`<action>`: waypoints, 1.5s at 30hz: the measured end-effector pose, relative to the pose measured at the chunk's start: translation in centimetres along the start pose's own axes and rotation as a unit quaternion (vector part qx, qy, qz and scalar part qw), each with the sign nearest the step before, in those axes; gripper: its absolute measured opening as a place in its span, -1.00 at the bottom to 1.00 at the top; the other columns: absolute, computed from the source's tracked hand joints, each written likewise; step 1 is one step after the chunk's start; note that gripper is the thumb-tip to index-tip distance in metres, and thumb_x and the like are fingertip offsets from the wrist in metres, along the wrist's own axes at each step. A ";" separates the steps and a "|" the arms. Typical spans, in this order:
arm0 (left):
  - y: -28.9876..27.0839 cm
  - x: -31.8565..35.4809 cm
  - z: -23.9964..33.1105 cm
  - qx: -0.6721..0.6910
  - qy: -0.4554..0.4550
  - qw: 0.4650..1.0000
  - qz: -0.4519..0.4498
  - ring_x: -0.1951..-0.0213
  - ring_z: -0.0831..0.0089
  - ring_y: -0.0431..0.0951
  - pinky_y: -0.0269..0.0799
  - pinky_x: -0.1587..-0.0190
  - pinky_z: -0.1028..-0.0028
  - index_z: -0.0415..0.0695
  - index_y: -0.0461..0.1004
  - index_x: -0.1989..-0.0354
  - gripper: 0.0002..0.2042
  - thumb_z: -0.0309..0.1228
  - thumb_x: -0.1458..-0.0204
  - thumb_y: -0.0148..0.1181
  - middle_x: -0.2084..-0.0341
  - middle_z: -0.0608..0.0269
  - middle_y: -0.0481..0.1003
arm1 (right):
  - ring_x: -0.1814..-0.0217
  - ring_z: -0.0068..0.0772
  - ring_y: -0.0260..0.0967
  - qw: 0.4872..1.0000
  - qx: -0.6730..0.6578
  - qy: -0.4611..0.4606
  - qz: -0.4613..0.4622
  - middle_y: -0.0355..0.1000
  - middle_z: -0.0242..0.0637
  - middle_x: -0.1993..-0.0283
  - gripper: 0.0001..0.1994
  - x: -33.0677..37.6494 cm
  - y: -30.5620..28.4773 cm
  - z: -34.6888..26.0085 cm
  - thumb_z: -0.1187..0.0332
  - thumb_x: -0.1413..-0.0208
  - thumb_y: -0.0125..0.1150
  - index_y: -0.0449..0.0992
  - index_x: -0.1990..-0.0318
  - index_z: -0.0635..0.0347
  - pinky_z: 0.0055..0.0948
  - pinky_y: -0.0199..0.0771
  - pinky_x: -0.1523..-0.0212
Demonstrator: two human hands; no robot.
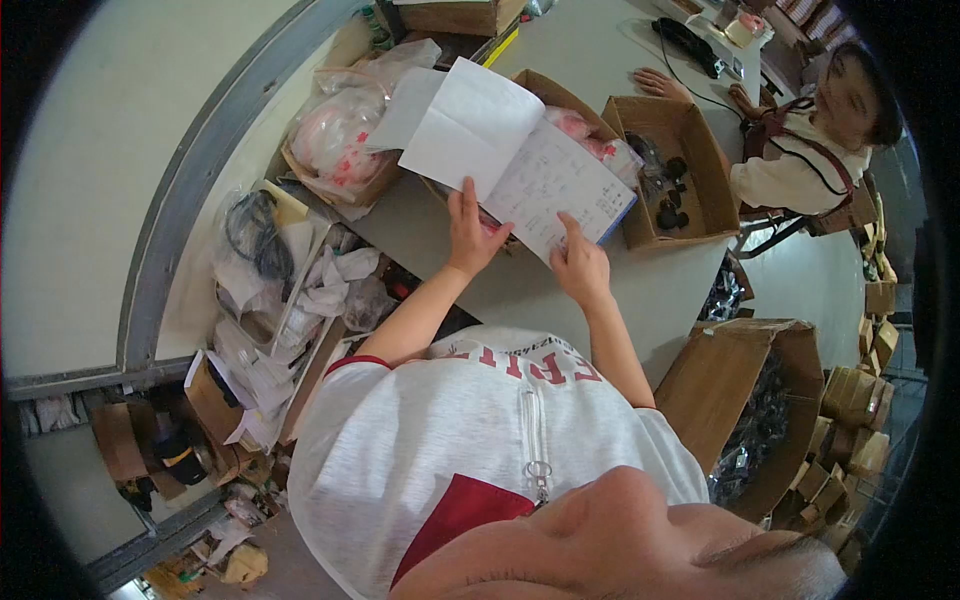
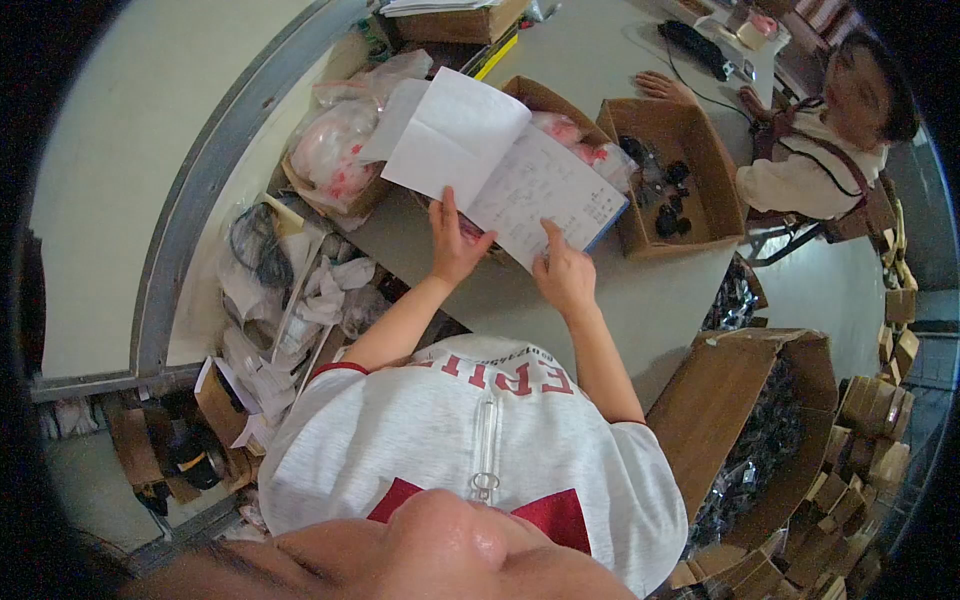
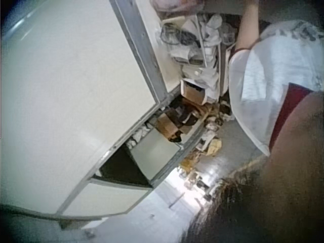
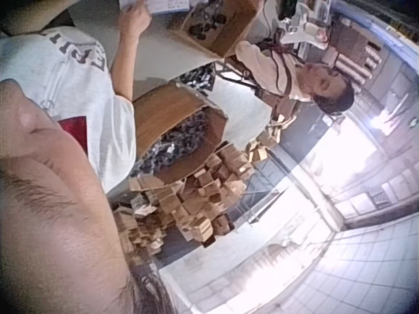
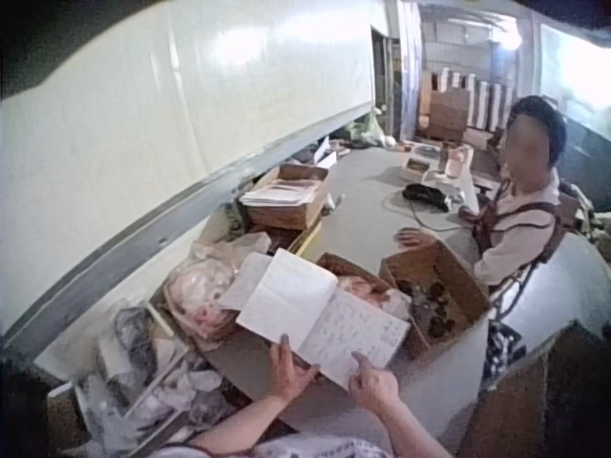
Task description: The person picks up a manual by hand, flips through the pages, and points at diagrams.
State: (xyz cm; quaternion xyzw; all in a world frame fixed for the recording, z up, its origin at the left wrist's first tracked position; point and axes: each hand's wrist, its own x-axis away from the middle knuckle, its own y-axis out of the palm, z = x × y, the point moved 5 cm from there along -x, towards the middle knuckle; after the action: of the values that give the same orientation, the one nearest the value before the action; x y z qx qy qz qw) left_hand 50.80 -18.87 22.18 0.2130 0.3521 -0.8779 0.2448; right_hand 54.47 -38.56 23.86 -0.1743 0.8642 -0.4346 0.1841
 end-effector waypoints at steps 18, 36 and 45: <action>0.4 1.7 3.3 0.041 0.102 0.985 -0.131 0.10 0.19 0.39 0.17 -0.07 0.20 -0.23 0.45 0.26 -0.78 -0.50 0.14 0.19 0.12 0.05 0.40 | 0.42 -0.64 0.22 0.821 -0.528 0.103 0.190 0.36 -0.39 0.43 -0.52 1.7 -1.5 2.4 0.40 -0.16 0.04 0.11 -0.22 0.18 -0.60 0.27 0.36; -3.8 -9.5 -8.4 0.583 -0.371 0.696 0.195 0.31 0.50 0.49 0.46 0.26 0.46 -0.22 0.37 0.18 -0.86 -0.50 -0.10 0.00 0.28 0.26 0.46 | 0.47 -0.67 0.13 0.913 -0.371 0.153 0.076 0.22 -0.50 0.51 -0.79 2.0 0.8 5.0 0.56 -0.03 0.14 0.44 0.13 0.25 -0.66 0.21 0.42; -1.1 -5.0 -1.2 0.146 -0.085 0.976 -0.137 0.48 0.46 0.49 0.39 0.37 0.48 -0.25 0.50 0.49 -0.87 -0.42 0.06 0.21 0.57 0.22 0.49 | 0.46 -0.68 0.16 0.902 -0.392 0.173 0.059 0.29 -0.48 0.48 -0.85 2.1 0.7 4.6 0.44 -0.13 0.10 0.46 0.19 0.30 -0.65 0.22 0.42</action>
State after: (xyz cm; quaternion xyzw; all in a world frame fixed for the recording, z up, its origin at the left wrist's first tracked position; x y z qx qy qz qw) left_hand 54.37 -15.87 24.72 0.1210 0.2236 -0.9600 0.1177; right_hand 54.74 -42.32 20.40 -0.1030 0.9917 -0.0723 -0.0265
